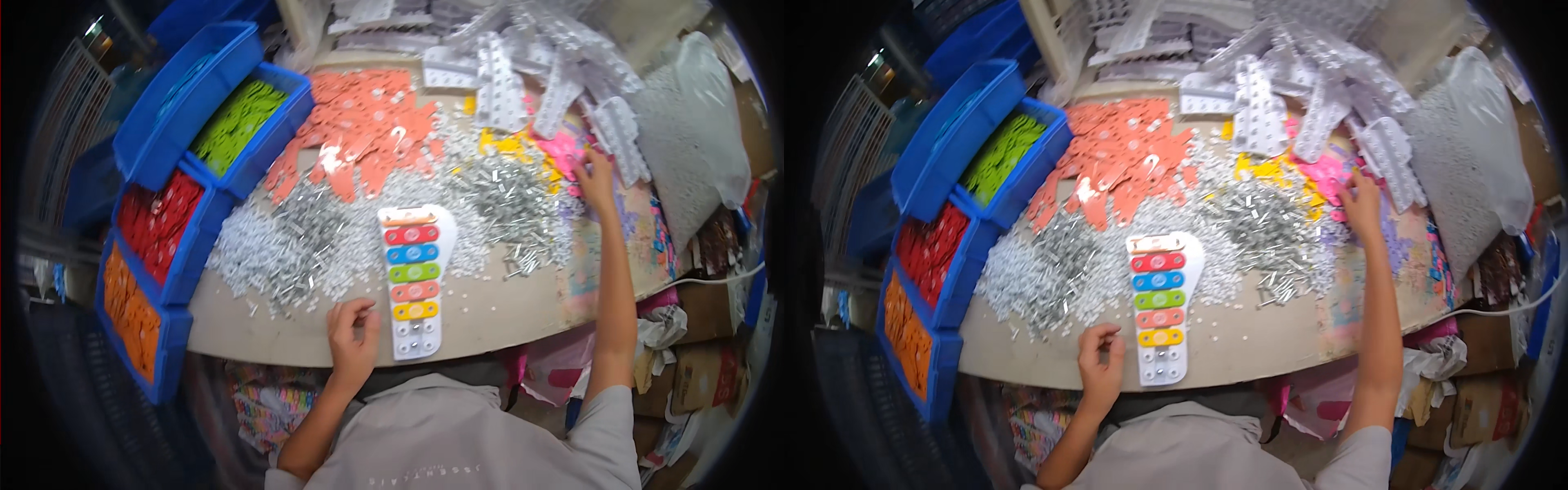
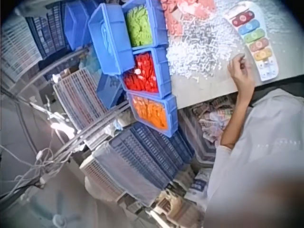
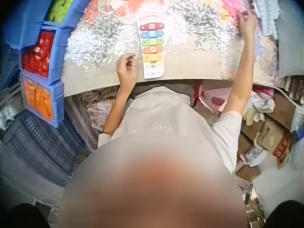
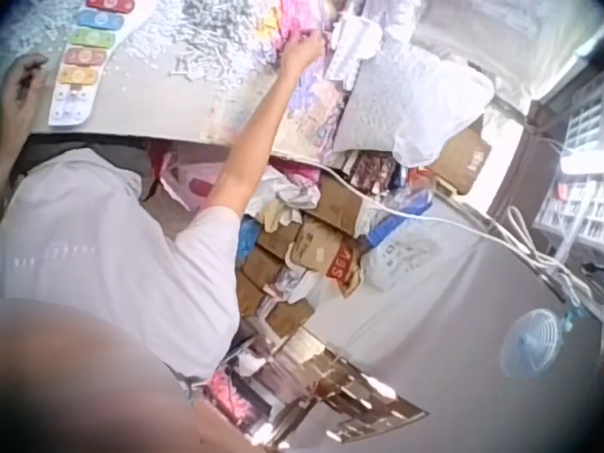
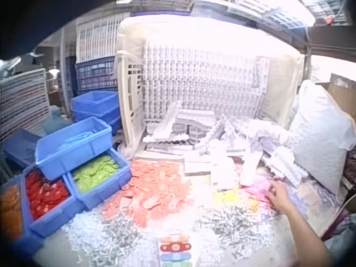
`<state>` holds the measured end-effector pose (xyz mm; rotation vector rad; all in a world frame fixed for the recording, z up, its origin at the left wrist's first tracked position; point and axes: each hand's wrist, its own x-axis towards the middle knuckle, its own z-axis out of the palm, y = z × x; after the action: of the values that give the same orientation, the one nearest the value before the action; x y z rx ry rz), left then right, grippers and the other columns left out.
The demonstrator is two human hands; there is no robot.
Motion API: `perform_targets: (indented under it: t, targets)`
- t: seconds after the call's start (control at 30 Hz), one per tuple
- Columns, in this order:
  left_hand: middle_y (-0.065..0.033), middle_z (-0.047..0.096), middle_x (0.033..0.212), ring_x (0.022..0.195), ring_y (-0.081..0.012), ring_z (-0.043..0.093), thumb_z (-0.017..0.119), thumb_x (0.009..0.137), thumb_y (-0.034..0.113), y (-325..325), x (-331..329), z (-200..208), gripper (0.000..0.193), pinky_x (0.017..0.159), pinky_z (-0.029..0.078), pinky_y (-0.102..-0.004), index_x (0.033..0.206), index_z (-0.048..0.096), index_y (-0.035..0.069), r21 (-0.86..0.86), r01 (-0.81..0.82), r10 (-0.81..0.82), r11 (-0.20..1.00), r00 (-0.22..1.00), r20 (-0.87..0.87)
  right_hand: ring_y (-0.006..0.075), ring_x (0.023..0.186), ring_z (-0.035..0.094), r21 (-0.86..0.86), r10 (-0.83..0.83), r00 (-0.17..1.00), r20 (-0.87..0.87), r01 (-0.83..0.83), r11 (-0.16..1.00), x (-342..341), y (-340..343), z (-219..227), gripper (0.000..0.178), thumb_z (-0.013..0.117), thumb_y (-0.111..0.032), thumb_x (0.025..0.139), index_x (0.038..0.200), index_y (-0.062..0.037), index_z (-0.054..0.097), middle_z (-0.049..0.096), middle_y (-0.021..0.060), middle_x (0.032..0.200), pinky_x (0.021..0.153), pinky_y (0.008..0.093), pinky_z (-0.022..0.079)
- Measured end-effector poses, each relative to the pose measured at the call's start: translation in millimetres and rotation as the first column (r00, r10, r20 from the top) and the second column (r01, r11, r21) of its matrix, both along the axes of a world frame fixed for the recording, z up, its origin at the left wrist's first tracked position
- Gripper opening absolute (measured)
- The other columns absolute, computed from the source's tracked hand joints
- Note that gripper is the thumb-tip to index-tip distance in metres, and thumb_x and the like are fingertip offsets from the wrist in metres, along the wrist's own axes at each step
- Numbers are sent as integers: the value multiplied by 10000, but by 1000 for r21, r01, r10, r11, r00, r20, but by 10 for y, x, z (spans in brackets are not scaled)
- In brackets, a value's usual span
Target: Assembling toy xylophones by manually attaching colorful plastic keys and metal fasteners to a base.
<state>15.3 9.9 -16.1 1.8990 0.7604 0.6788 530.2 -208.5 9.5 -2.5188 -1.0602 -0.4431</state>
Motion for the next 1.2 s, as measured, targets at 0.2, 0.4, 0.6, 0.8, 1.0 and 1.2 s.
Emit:
perform_targets:
  t: [0.2, 0.4, 0.6, 0.8, 1.0, 1.2]
  targets:
    - [-49, 569, 964, 831, -105, 567, 630, 955, 49, -17, -62, -7, 244, 772, 477, -244, 1188, 575, 0, -34, -15, 14, 999, 1000, -16, 200, 672, 553, 156, -75, 964, -254, 117, 981, -1583, 508, 546, 79, 528, -78, 1015, 990, -3, 526, 570, 96, 763, 619, 329, 446]
    - [-32, 566, 927, 858, -101, 527, 611, 973, 81, -49, -47, 44, 360, 821, 445, -251, 1296, 475, -2, -138, 22, -12, 990, 997, 73, 161, 729, 620, 202, 333, 518, -788, -293, 934, -3319, 747, 828, 45, 560, -34, 976, 981, -5, 595, 613, 85, 796, 645, 297, 481]
    - [-30, 564, 881, 868, -199, 517, 768, 835, 145, -91, 50, 189, 564, 894, 377, -370, 1318, 498, 39, 84, 118, -111, 989, 990, -85, 348, 819, 661, 141, 367, 587, -722, -394, 908, -3675, 847, 588, 109, 647, -93, 943, 979, -10, 586, 659, 161, 864, 710, 409, 519]
    - [-29, 551, 866, 853, -205, 516, 801, 787, 151, -94, 79, 180, 580, 901, 359, -380, 1288, 528, 49, 73, 112, -105, 991, 991, -86, 323, 719, 671, 37, 289, 730, -619, -341, 939, -3719, 845, 526, 157, 692, -155, 920, 935, -54, 572, 669, 132, 794, 611, 410, 513]
    - [-35, 545, 875, 868, -203, 489, 818, 765, 118, -121, 54, 201, 582, 890, 375, -370, 1272, 544, 37, -35, 47, -51, 998, 993, -111, 231, 600, 651, 145, 245, 700, -671, -200, 969, -3634, 716, 287, 319, 789, -272, 857, 896, -57, 557, 647, 97, 697, 547, 336, 496]
    - [-55, 529, 917, 899, -190, 479, 770, 809, 61, -148, -14, 102, 534, 857, 403, -328, 1280, 523, 13, -92, 50, -58, 994, 994, -91, 191, 611, 598, 329, 226, 821, -524, -50, 943, -3365, 495, 156, 232, 729, -215, 909, 860, -28, 602, 616, 102, 704, 572, 321, 474]
